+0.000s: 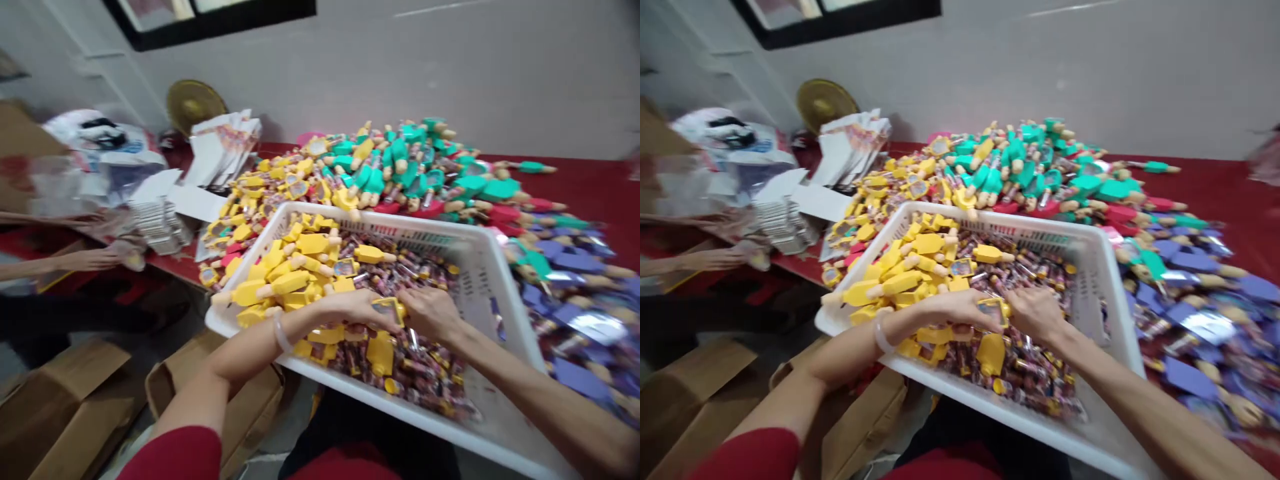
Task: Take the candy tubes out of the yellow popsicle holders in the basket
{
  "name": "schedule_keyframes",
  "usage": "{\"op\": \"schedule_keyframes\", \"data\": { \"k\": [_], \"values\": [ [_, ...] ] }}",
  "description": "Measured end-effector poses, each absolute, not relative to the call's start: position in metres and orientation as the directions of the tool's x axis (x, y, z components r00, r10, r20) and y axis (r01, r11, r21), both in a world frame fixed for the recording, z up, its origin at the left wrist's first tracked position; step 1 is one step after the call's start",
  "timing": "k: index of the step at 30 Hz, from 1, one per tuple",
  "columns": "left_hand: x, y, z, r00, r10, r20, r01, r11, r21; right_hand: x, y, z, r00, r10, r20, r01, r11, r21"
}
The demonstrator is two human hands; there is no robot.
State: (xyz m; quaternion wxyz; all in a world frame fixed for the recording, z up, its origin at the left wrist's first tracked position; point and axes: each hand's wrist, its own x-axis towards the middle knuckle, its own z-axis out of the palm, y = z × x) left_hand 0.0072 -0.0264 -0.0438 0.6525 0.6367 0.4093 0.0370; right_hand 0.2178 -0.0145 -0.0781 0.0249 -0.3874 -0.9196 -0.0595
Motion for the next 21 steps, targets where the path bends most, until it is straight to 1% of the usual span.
{"op": "schedule_keyframes", "data": {
  "k": [2, 3, 4, 5, 6, 7, 8, 9, 11, 12, 13, 14, 15, 16, 17, 18, 19, 21],
  "values": [
    [0.006, -0.025, -0.048, 0.656, 0.505, -0.561, 0.478, 0.297, 0.826, 0.213, -0.016, -0.074, -0.690, 0.724, 0.020, 0.721, 0.684, 0.107],
    [0.006, -0.025, -0.051, 0.662, 0.478, -0.577, 0.486, 0.313, 0.816, 0.211, -0.017, -0.073, -0.673, 0.739, -0.013, 0.734, 0.670, 0.110],
    [0.006, -0.026, -0.053, 0.668, 0.476, -0.572, 0.492, 0.294, 0.820, 0.210, -0.018, -0.072, -0.654, 0.755, -0.048, 0.748, 0.655, 0.107],
    [0.006, -0.027, -0.055, 0.672, 0.507, -0.541, 0.498, 0.232, 0.836, 0.209, -0.020, -0.072, -0.631, 0.772, -0.081, 0.765, 0.636, 0.100],
    [0.007, -0.028, -0.057, 0.669, 0.563, -0.485, 0.512, 0.124, 0.850, 0.207, -0.021, -0.072, -0.609, 0.785, -0.117, 0.781, 0.619, 0.085],
    [0.008, -0.030, -0.059, 0.658, 0.630, -0.413, 0.543, -0.017, 0.839, 0.206, -0.022, -0.072, -0.585, 0.796, -0.156, 0.798, 0.599, 0.067],
    [0.010, -0.031, -0.061, 0.641, 0.689, -0.338, 0.597, -0.170, 0.784, 0.204, -0.023, -0.074, -0.554, 0.809, -0.198, 0.819, 0.572, 0.044],
    [0.011, -0.031, -0.063, 0.628, 0.731, -0.267, 0.659, -0.317, 0.682, 0.202, -0.024, -0.075, -0.516, 0.821, -0.246, 0.846, 0.533, 0.003],
    [0.014, -0.030, -0.065, 0.643, 0.747, -0.169, 0.740, -0.549, 0.388, 0.199, -0.023, -0.080, -0.447, 0.825, -0.346, 0.892, 0.438, -0.111],
    [0.015, -0.027, -0.066, 0.672, 0.728, -0.136, 0.734, -0.631, 0.251, 0.198, -0.022, -0.082, -0.430, 0.812, -0.396, 0.903, 0.390, -0.181],
    [0.015, -0.024, -0.065, 0.706, 0.700, -0.110, 0.708, -0.691, 0.147, 0.197, -0.020, -0.084, -0.424, 0.788, -0.447, 0.904, 0.338, -0.261],
    [0.015, -0.020, -0.064, 0.732, 0.674, -0.092, 0.681, -0.728, 0.083, 0.197, -0.017, -0.085, -0.431, 0.754, -0.496, 0.895, 0.288, -0.341],
    [0.014, -0.015, -0.062, 0.741, 0.665, -0.089, 0.671, -0.739, 0.060, 0.197, -0.014, -0.085, -0.449, 0.717, -0.534, 0.879, 0.246, -0.409],
    [0.012, -0.011, -0.059, 0.730, 0.676, -0.102, 0.684, -0.726, 0.077, 0.198, -0.011, -0.085, -0.471, 0.696, -0.543, 0.860, 0.225, -0.458],
    [0.010, -0.006, -0.056, 0.700, 0.702, -0.131, 0.714, -0.687, 0.132, 0.199, -0.009, -0.084, -0.490, 0.703, -0.515, 0.843, 0.232, -0.485],
    [0.007, -0.002, -0.054, 0.660, 0.731, -0.173, 0.749, -0.625, 0.219, 0.201, -0.008, -0.082, -0.501, 0.740, -0.448, 0.835, 0.276, -0.477],
    [0.004, 0.001, -0.051, 0.626, 0.747, -0.223, 0.769, -0.546, 0.332, 0.202, -0.007, -0.081, -0.508, 0.786, -0.352, 0.836, 0.351, -0.422],
    [-0.001, 0.004, -0.046, 0.620, 0.710, -0.333, 0.732, -0.373, 0.570, 0.203, -0.009, -0.077, -0.507, 0.845, -0.171, 0.854, 0.464, -0.235]
  ]
}}
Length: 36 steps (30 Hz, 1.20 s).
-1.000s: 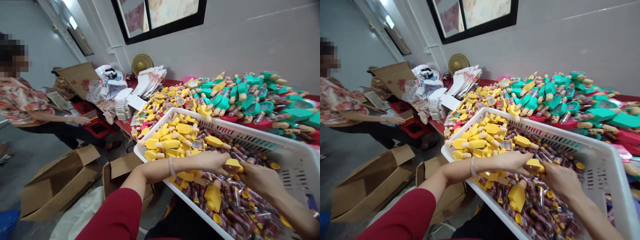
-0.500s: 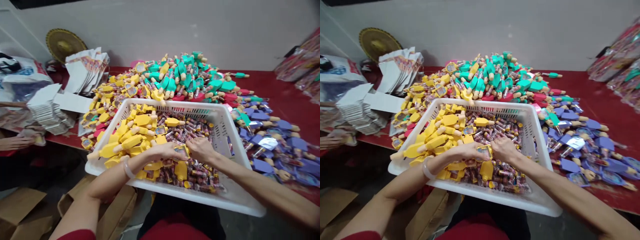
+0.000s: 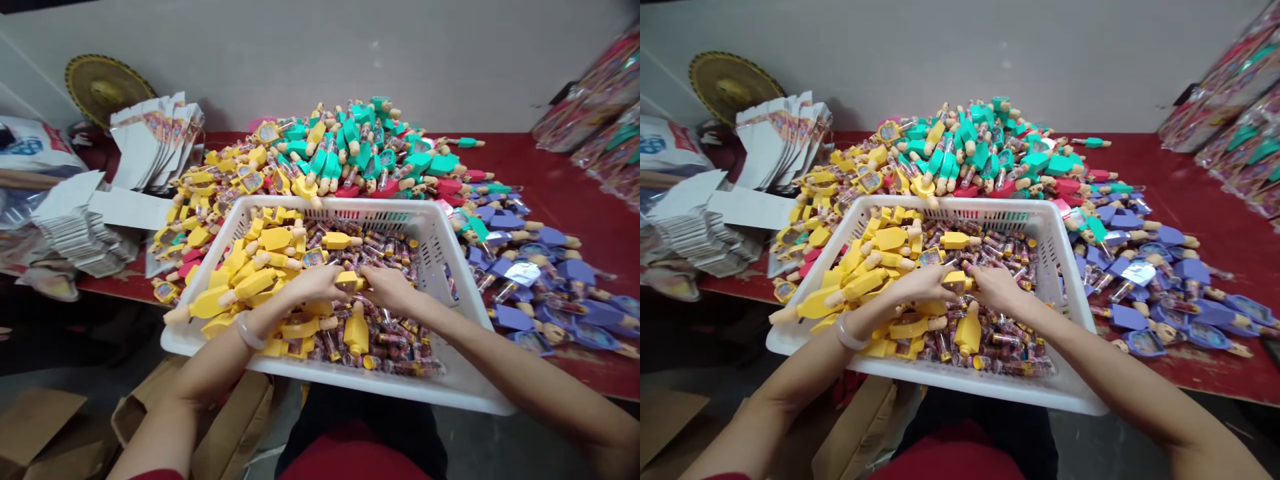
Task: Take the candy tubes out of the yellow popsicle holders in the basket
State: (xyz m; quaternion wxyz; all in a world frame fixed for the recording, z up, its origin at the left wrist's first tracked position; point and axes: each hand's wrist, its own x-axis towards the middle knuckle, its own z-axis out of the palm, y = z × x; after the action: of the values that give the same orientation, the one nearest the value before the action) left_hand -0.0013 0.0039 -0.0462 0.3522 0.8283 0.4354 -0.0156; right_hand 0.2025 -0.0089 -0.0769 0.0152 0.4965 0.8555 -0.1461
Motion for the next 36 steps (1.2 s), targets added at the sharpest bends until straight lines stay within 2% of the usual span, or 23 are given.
{"op": "schedule_keyframes", "data": {
  "k": [1, 3, 6, 18, 23, 25, 28, 31, 34, 36],
  "values": [
    [-0.003, 0.004, -0.045, 0.639, 0.673, -0.372, 0.691, -0.292, 0.661, 0.202, -0.011, -0.075, -0.499, 0.857, -0.129, 0.864, 0.482, -0.145],
    [-0.003, 0.002, -0.043, 0.665, 0.634, -0.394, 0.625, -0.185, 0.758, 0.201, -0.017, -0.071, -0.484, 0.866, -0.128, 0.874, 0.484, -0.035],
    [0.001, -0.006, -0.043, 0.643, 0.679, -0.356, 0.601, -0.159, 0.783, 0.199, -0.027, -0.067, -0.488, 0.860, -0.149, 0.869, 0.495, 0.016],
    [0.006, -0.015, -0.050, 0.671, 0.627, -0.397, 0.560, -0.077, 0.825, 0.200, -0.035, -0.071, -0.493, 0.836, -0.243, 0.863, 0.504, -0.016],
    [0.006, -0.019, -0.044, 0.701, 0.599, -0.387, 0.537, -0.086, 0.839, 0.199, -0.040, -0.069, -0.470, 0.857, -0.210, 0.880, 0.474, -0.036],
    [0.009, -0.023, -0.042, 0.658, 0.653, -0.374, 0.618, -0.185, 0.764, 0.197, -0.042, -0.068, -0.455, 0.861, -0.227, 0.887, 0.459, -0.037],
    [0.012, -0.029, -0.042, 0.571, 0.765, -0.298, 0.788, -0.407, 0.463, 0.195, -0.040, -0.070, -0.425, 0.855, -0.297, 0.904, 0.418, -0.092],
    [0.015, -0.031, -0.047, 0.626, 0.746, -0.226, 0.780, -0.590, 0.212, 0.197, -0.033, -0.075, -0.432, 0.796, -0.423, 0.896, 0.326, -0.302],
    [0.017, -0.028, -0.052, 0.676, 0.702, -0.225, 0.734, -0.668, 0.121, 0.202, -0.024, -0.083, -0.541, 0.661, -0.520, 0.799, 0.212, -0.562],
    [0.017, -0.025, -0.052, 0.663, 0.715, -0.224, 0.746, -0.656, 0.115, 0.205, -0.020, -0.087, -0.570, 0.637, -0.518, 0.777, 0.215, -0.591]
  ]
}}
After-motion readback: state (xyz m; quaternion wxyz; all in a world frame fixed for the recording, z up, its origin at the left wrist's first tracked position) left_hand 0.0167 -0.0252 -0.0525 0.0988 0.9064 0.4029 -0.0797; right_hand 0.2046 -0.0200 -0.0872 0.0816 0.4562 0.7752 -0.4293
